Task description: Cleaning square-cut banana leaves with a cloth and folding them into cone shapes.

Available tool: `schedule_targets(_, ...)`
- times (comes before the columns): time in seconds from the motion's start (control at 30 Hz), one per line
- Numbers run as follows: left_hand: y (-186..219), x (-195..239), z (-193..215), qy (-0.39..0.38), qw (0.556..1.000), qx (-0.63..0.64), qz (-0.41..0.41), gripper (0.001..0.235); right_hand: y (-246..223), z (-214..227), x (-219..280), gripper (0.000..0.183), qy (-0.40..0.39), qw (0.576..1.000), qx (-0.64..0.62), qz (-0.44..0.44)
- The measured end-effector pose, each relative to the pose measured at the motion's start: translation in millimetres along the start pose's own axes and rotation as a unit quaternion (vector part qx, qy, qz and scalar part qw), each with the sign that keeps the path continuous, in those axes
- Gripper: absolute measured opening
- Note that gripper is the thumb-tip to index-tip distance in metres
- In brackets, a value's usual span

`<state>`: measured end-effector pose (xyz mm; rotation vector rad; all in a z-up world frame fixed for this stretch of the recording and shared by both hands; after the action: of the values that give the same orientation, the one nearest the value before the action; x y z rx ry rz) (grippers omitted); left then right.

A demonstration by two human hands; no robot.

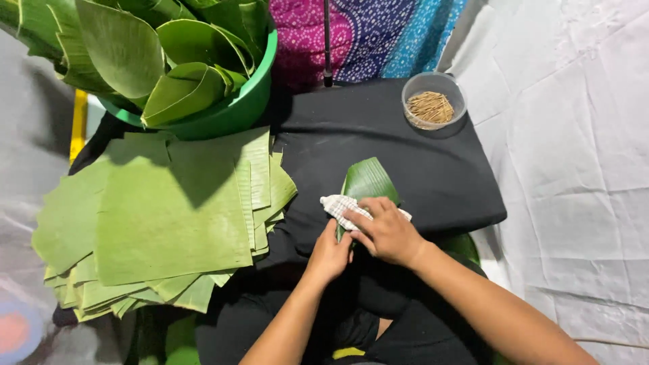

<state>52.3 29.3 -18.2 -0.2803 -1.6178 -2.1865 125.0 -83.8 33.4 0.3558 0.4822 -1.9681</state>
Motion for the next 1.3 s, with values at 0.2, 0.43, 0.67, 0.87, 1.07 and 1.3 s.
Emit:
schedule_targets(0.2,0,1,4,-0.017,1.000,0.002,-0.003,0.019,53,-34,-14,0.036,0.003,0.997,0.055,-0.059)
schedule_targets(0.43,1,-1,3,-0.025,0.999,0.026,0.002,0.018,129,-54,-28,0.028,-0.003,0.989,0.062,-0.134)
schedule_targets(0.67,-1,1,4,-0.015,0.999,0.048,-0.010,0.017,72,17,-27,0.017,0.108,0.990,-0.006,-0.091)
schedule_targets(0.87,-7,-3,1,-0.023,0.998,0.050,-0.002,0.018,-6,-16,-3,0.038,0.000,0.998,-0.048,0.036)
schedule_targets(1.07,-7,-4,1,-0.015,0.999,0.031,-0.019,0.020,72,-44,-23,0.050,-0.044,0.991,0.019,-0.122)
schedule_targets(1.3,-2,-1,3,-0.012,0.999,0.041,-0.018,0.017,121,-26,-32,0.058,0.007,0.983,-0.017,-0.185)
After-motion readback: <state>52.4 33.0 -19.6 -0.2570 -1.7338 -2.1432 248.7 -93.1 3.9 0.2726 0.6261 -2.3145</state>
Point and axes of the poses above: each hand's wrist, its own x-axis away from the middle knuckle, its own z-axis out of the back of the hand, y = z × x, the point moved 7 cm from there along -x, towards the middle knuckle, and after that the axes turned 4 degrees about -z, right-handed, at the moved point
